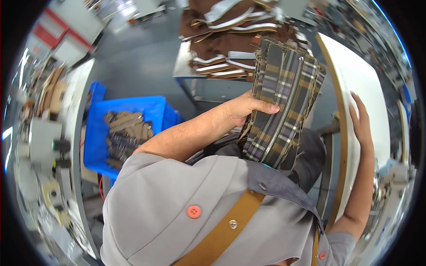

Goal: Sewing small plaid fabric strips with zippers using an industrial sewing machine and gathering them into a blue storage bin.

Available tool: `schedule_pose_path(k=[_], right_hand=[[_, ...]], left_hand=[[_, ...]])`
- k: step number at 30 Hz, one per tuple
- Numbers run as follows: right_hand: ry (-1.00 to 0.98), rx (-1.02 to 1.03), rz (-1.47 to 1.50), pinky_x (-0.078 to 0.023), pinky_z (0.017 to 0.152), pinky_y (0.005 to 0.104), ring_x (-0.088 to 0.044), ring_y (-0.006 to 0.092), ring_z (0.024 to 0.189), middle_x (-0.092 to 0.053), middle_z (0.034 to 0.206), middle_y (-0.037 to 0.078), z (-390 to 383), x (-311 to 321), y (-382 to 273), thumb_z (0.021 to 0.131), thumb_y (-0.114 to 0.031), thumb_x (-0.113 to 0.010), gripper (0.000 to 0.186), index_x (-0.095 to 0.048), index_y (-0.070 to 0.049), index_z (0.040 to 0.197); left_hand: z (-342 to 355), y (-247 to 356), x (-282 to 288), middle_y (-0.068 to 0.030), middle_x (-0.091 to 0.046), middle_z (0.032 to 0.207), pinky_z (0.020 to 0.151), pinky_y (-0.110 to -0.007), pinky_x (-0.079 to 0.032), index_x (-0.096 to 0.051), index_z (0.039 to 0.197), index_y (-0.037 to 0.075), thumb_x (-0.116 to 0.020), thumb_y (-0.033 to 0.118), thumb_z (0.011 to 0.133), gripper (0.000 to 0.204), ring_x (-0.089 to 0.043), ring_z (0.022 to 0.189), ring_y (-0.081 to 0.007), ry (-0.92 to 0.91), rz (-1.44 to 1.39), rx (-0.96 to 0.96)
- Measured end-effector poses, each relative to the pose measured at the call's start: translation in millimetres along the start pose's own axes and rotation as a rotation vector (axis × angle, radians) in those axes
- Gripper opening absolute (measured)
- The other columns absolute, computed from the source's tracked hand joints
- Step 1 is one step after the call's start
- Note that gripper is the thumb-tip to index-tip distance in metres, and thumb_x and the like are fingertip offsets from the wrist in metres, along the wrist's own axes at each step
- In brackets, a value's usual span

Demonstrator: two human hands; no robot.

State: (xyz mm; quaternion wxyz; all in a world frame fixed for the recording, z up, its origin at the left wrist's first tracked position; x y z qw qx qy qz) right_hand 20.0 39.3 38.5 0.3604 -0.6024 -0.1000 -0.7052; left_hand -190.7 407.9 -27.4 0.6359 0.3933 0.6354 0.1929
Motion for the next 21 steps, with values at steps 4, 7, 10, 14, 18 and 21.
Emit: schedule_pose_path(k=[4,7,10,14,18,21], right_hand=[[-0.009,0.055,-0.082,-0.027,0.129,0.0442,-0.037,0.032,0.157,-0.048,0.164,0.016,-32.9,-0.6,89.7,0.112,-0.024,-0.055,0.049,-0.051,-0.004,0.157],[-0.019,0.071,0.065,-0.026,0.13,0.0435,-0.037,0.0322,0.157,-0.045,0.166,0.018,-39.9,24.2,155.9,0.113,-0.022,-0.051,0.05,-0.048,-0.001,0.159],[-0.031,0.072,0.094,-0.025,0.13,0.0436,-0.037,0.0324,0.157,-0.044,0.166,0.019,-40.4,18.8,151.2,0.114,-0.023,-0.05,0.05,-0.047,0.0,0.159],[-0.052,0.058,0.022,-0.025,0.13,0.0438,-0.036,0.0339,0.157,-0.044,0.166,0.02,-29.1,15.2,170.7,0.114,-0.024,-0.049,0.051,-0.046,0.0,0.159],[-0.095,0.032,-0.012,-0.025,0.13,0.0451,-0.036,0.0357,0.157,-0.042,0.167,0.021,-24.8,17.0,163.4,0.114,-0.027,-0.05,0.054,-0.044,0.0,0.16],[-0.069,0.097,-0.053,-0.026,0.129,0.0457,-0.037,0.036,0.157,-0.043,0.167,0.02,-2.7,11.0,142.8,0.112,-0.028,-0.055,0.057,-0.043,-0.001,0.161]], left_hand=[[-42.5,0.5,-5.0,-0.0138,-0.074,0.128,0.104,-0.045,-0.058,-0.065,0.137,0.001,-0.084,0.005,0.087,0.054,-0.072,0.118,-0.0279,0.331,-0.064,-0.185],[-74.0,-0.9,-13.8,-0.0155,-0.076,0.123,0.101,-0.046,-0.062,-0.067,0.133,-0.001,-0.082,0.005,0.088,0.048,-0.076,0.112,-0.0292,0.593,-0.121,-0.311],[-135.8,-7.4,16.7,-0.0178,-0.076,0.123,0.098,-0.046,-0.063,-0.067,0.132,-0.001,-0.082,0.011,0.089,0.048,-0.077,0.107,-0.0295,0.826,-0.111,-0.445],[-239.5,-23.9,40.5,-0.0161,-0.076,0.121,0.099,-0.048,-0.063,-0.067,0.131,-0.001,-0.085,0.013,0.086,0.051,-0.077,0.107,-0.0304,1.169,-0.162,-0.575],[-355.6,-30.3,35.0,-0.0157,-0.075,0.123,0.1,-0.049,-0.062,-0.066,0.132,0.0,-0.083,0.009,0.085,0.051,-0.075,0.109,-0.0322,1.477,-0.083,-0.793],[-462.6,-57.0,33.6,-0.0137,-0.075,0.123,0.102,-0.048,-0.06,-0.068,0.129,0.001,-0.086,0.007,0.083,0.049,-0.074,0.111,-0.0306,1.666,-0.1,-0.936]])
Point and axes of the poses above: each hand's wrist, its own z-axis towards the middle knuckle, its own x-axis out of the back of the hand, y = z × x, the point moved 4 cm from there along z, towards the middle knuckle
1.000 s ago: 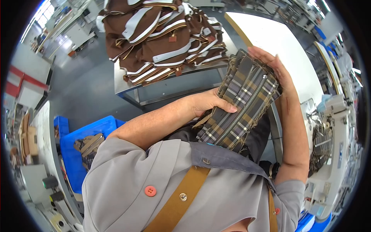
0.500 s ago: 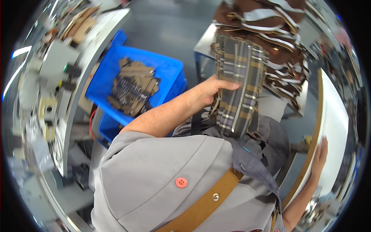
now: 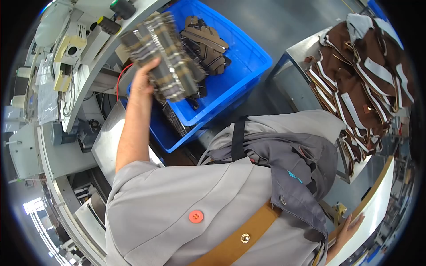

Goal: Sewing small plaid fabric strips with zippers using an industrial sewing machine and gathering them into a blue storage bin.

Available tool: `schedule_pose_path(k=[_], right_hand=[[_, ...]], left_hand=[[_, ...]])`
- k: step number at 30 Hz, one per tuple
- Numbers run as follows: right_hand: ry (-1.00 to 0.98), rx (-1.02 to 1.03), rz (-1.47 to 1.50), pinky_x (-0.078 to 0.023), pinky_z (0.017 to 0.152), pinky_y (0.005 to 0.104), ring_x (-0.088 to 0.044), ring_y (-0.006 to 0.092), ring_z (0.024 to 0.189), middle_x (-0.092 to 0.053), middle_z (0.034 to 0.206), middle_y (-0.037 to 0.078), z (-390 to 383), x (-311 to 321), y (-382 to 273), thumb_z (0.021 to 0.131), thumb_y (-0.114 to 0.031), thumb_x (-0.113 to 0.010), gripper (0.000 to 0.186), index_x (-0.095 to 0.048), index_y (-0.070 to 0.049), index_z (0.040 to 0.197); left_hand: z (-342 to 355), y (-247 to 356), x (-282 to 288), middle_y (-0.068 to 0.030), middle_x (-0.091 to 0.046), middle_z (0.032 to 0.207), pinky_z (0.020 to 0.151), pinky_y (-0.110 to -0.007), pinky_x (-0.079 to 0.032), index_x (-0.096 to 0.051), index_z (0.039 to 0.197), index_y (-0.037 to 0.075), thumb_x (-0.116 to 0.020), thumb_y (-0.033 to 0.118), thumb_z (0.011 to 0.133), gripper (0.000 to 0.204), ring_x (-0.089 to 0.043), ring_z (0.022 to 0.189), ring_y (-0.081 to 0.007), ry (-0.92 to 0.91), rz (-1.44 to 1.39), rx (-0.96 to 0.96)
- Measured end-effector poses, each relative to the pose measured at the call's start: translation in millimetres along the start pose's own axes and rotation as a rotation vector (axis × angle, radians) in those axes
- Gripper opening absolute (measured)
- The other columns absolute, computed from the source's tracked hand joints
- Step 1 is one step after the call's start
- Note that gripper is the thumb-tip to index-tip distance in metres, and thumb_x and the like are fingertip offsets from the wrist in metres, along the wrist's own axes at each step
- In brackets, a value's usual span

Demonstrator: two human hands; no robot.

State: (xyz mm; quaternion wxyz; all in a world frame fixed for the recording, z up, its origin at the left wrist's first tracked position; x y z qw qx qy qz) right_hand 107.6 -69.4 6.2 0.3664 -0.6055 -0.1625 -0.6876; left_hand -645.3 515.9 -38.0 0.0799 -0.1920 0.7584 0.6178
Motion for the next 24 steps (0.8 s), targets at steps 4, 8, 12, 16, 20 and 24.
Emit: schedule_pose_path(k=[4,8,12,16,20,24], right_hand=[[-0.024,0.21,-0.033,-0.029,0.127,0.0457,-0.041,0.0349,0.154,-0.046,0.164,0.019,73.8,-12.6,-117.4,0.106,-0.02,-0.065,0.058,-0.047,-0.002,0.158],[-0.189,0.571,0.129,-0.034,0.124,0.0456,-0.048,0.0347,0.149,-0.053,0.159,0.019,117.9,-49.8,-267.0,0.101,-0.009,-0.067,0.054,-0.053,-0.001,0.153],[-0.379,0.945,0.195,-0.038,0.122,0.045,-0.051,0.0389,0.145,-0.054,0.157,0.019,108.6,-100.6,-422.2,0.093,-0.006,-0.073,0.061,-0.054,-0.004,0.151],[-0.348,1.477,0.182,-0.034,0.125,0.0559,-0.047,0.0346,0.148,-0.051,0.159,0.014,60.7,-145.6,-578.4,0.084,-0.01,-0.081,0.072,-0.055,-0.011,0.151],[-0.292,1.793,0.088,-0.037,0.124,0.0544,-0.056,0.0335,0.139,-0.061,0.146,0.014,14.1,-196.1,-654.7,0.082,-0.019,-0.085,0.065,-0.061,-0.011,0.141],[-0.512,1.577,-0.015,-0.048,0.11,0.0494,-0.067,0.033,0.116,-0.072,0.117,0.013,25.7,-253.8,-652.8,0.079,-0.024,-0.088,0.048,-0.066,-0.009,0.119]], left_hand=[[-13.2,38.5,130.8,-0.0196,-0.074,0.122,0.096,-0.048,-0.065,-0.064,0.132,-0.006,-0.08,0.005,0.089,0.047,-0.075,0.107,-0.0338,0.11,-0.08,-0.037],[-45.9,23.9,205.3,-0.0211,-0.072,0.122,0.094,-0.047,-0.065,-0.059,0.135,-0.008,-0.078,0.007,0.091,0.051,-0.075,0.107,-0.036,0.23,-0.061,-0.11],[-66.5,-30.5,253.2,-0.0201,-0.071,0.125,0.103,-0.049,-0.06,-0.06,0.135,-0.006,-0.081,0.01,0.089,0.053,-0.071,0.115,-0.0358,0.354,-0.085,0.022],[-84.5,-106.7,264.6,-0.0149,-0.071,0.128,0.105,-0.052,-0.057,-0.062,0.135,0.002,-0.083,0.007,0.085,0.055,-0.07,0.117,-0.0351,0.417,-0.117,0.119],[-75.9,-176.6,258.6,-0.0138,-0.072,0.126,0.105,-0.055,-0.056,-0.063,0.133,0.004,-0.084,0.001,0.081,0.056,-0.069,0.117,-0.0349,0.435,-0.193,0.214],[-63.5,-208.9,212.9,-0.0135,-0.072,0.125,0.101,-0.057,-0.06,-0.058,0.135,0.007,-0.082,-0.006,0.081,0.06,-0.071,0.116,-0.0345,0.408,-0.264,0.266]])
Point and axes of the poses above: each hand's wrist, its own z-axis towards the middle knuckle, its own x-axis out of the back of the hand, y = z × x, the point moved 4 cm from there along z, towards the middle knuckle
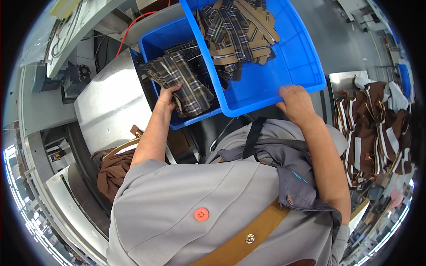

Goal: Sewing small plaid fabric strips with zippers using an industrial sewing machine and gathering them into a blue storage bin.

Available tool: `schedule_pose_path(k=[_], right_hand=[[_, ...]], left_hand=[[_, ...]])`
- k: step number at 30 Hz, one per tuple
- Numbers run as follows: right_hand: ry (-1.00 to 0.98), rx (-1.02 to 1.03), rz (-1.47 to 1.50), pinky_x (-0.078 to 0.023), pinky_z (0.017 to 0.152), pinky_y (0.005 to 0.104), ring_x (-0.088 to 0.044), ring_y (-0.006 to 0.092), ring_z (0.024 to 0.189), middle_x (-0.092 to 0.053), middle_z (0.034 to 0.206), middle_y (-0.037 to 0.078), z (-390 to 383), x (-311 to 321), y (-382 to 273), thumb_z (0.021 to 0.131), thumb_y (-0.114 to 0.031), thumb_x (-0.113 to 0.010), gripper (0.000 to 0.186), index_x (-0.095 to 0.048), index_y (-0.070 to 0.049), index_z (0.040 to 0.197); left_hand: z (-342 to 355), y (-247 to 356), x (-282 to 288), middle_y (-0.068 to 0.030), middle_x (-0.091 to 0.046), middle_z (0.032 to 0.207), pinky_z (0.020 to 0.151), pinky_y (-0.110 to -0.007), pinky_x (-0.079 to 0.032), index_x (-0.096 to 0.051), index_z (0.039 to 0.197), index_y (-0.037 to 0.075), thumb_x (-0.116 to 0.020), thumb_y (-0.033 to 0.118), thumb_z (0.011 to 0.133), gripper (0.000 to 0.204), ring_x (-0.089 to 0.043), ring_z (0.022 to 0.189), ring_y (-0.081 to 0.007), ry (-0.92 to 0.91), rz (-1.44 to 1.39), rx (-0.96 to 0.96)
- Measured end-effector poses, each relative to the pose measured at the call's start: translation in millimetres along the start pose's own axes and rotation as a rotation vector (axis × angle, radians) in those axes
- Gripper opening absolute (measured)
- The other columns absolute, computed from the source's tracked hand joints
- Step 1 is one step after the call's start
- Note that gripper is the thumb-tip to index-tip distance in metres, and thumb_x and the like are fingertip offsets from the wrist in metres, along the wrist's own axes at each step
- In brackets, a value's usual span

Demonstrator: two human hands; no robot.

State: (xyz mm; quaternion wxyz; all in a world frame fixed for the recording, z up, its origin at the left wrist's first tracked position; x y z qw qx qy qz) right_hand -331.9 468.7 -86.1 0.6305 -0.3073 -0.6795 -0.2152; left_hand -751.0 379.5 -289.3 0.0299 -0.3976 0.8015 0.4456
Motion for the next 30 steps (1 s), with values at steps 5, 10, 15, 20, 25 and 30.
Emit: schedule_pose_path(k=[5,10,15,20,25,30], right_hand=[[0.095,0.019,-0.123,-0.051,0.082,0.0457,-0.068,0.0319,0.091,-0.069,0.09,0.011,9.5,-1.1,-1.0,0.076,-0.027,-0.089,0.038,-0.063,-0.008,0.096],[0.051,-0.034,-0.139,-0.051,0.085,0.0457,-0.067,0.0329,0.092,-0.069,0.09,0.011,7.9,1.5,-2.7,0.075,-0.026,-0.088,0.039,-0.063,-0.007,0.098],[0.063,-0.054,-0.122,-0.05,0.087,0.0465,-0.066,0.0344,0.094,-0.068,0.094,0.012,5.5,4.1,-2.7,0.074,-0.025,-0.088,0.041,-0.063,-0.006,0.1],[0.044,-0.068,-0.077,-0.05,0.089,0.0473,-0.064,0.0354,0.095,-0.067,0.096,0.013,9.5,5.9,-4.4,0.075,-0.025,-0.088,0.041,-0.063,-0.005,0.101],[0.057,-0.056,-0.079,-0.049,0.089,0.0477,-0.064,0.0358,0.095,-0.066,0.096,0.013,11.0,6.7,-5.4,0.075,-0.025,-0.086,0.041,-0.065,-0.004,0.104],[0.081,-0.059,-0.055,-0.049,0.091,0.0481,-0.063,0.0356,0.095,-0.066,0.098,0.013,13.6,7.0,-7.6,0.076,-0.023,-0.085,0.04,-0.066,-0.004,0.105]], left_hand=[[35.6,-49.1,1.2,-0.0152,-0.074,0.116,0.094,-0.056,-0.063,-0.055,0.135,0.007,-0.073,-0.013,0.086,0.056,-0.074,0.107,-0.035,0.032,0.033,0.065],[67.5,-70.9,-5.4,-0.016,-0.073,0.12,0.095,-0.056,-0.063,-0.052,0.138,0.008,-0.073,-0.014,0.086,0.061,-0.074,0.109,-0.0355,0.037,0.009,0.146],[99.1,-63.9,-4.0,-0.0152,-0.072,0.123,0.096,-0.06,-0.062,-0.05,0.14,0.009,-0.074,-0.012,0.086,0.063,-0.073,0.11,-0.0358,-0.027,0.101,0.109],[120.2,-63.2,13.5,-0.0154,-0.071,0.127,0.095,-0.06,-0.063,-0.049,0.143,0.008,-0.077,-0.008,0.087,0.065,-0.072,0.113,-0.0352,-0.05,0.086,0.097],[117.1,-75.6,27.2,-0.0142,-0.07,0.132,0.101,-0.059,-0.059,-0.045,0.149,0.01,-0.079,-0.007,0.086,0.074,-0.07,0.119,-0.0335,-0.082,0.175,0.146],[119.8,-86.8,51.1,-0.0101,-0.072,0.129,0.108,-0.052,-0.054,-0.054,0.146,0.012,-0.08,-0.008,0.084,0.069,-0.068,0.123,-0.0302,-0.128,0.255,0.265]])
Point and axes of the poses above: each hand's wrist, its own z-axis towards the middle knuckle, its own x-axis out of the back of the hand, y = z × x, the point moved 4 cm from there along z, towards the middle knuckle
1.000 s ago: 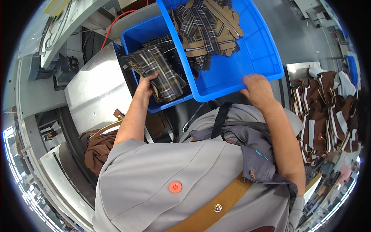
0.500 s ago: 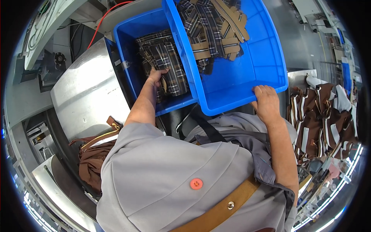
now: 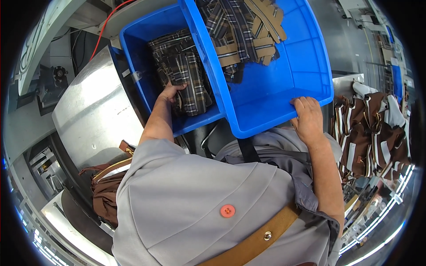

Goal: Sewing small plaid fabric strips with zippers using an industrial sewing machine and gathering them into a blue storage bin.

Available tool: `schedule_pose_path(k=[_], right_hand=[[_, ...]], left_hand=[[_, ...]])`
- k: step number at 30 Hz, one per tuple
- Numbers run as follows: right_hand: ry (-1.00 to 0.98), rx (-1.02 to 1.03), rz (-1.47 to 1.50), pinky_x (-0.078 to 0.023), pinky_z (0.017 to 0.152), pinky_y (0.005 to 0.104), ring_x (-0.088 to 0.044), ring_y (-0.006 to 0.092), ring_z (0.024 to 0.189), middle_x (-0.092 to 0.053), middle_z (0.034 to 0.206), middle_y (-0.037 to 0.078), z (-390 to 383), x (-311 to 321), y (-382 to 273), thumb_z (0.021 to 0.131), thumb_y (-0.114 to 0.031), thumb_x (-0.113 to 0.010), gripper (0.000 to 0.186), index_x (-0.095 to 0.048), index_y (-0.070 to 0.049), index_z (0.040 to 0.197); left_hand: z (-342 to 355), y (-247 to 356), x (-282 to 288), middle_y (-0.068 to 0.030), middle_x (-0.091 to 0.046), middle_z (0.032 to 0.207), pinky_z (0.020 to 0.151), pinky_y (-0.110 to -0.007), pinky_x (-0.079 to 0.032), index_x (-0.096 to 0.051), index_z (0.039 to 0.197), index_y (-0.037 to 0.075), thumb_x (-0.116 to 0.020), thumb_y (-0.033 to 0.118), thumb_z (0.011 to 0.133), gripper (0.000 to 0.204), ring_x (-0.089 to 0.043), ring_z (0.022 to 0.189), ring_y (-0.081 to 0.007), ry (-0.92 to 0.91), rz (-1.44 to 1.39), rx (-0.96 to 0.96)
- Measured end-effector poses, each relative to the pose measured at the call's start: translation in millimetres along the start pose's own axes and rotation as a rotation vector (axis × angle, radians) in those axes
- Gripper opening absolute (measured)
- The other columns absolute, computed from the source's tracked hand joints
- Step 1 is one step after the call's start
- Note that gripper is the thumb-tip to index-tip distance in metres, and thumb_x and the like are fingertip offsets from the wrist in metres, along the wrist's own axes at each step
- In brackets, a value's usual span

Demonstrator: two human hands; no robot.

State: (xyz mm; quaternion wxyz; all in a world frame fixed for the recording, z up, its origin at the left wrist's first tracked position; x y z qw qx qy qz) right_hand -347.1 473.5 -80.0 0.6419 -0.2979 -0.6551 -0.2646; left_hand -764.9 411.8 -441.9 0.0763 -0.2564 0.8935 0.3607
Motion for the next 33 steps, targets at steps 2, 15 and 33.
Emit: schedule_pose_path(k=[2,15,33], right_hand=[[-0.01,-0.009,0.012,-0.048,0.093,0.0479,-0.063,0.035,0.097,-0.067,0.1,0.012,-0.2,0.7,0.3,0.075,-0.022,-0.085,0.04,-0.067,-0.004,0.107],[-0.058,-0.085,0.045,-0.047,0.1,0.0473,-0.064,0.0332,0.105,-0.071,0.114,0.01,4.2,6.2,0.5,0.077,-0.017,-0.078,0.038,-0.069,-0.005,0.112],[-0.054,-0.086,0.062,-0.046,0.103,0.0472,-0.064,0.032,0.11,-0.07,0.124,0.008,3.6,4.6,1.2,0.074,-0.014,-0.078,0.041,-0.07,-0.008,0.114]], left_hand=[[12.5,11.3,8.7,-0.0083,-0.074,0.127,0.111,-0.05,-0.051,-0.057,0.144,0.012,-0.081,-0.006,0.084,0.067,-0.067,0.124,-0.0286,-0.029,0.044,0.011],[93.3,207.3,-19.6,-0.0134,-0.067,0.142,0.111,-0.046,-0.048,-0.049,0.158,0.014,-0.086,0.012,0.084,0.082,-0.063,0.128,-0.0301,-0.375,1.092,0.334],[79.1,9.3,1.7,-0.0135,-0.056,0.152,0.113,-0.048,-0.046,-0.06,0.143,0.015,-0.082,0.027,0.085,0.064,-0.055,0.139,-0.0328,0.385,1.464,-0.567]])
Point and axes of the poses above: each hand's wrist, its own z-axis towards the middle knuckle, its own x-axis out of the back of the hand, y = z × x, the point moved 4 cm from there along z, towards the middle knuckle
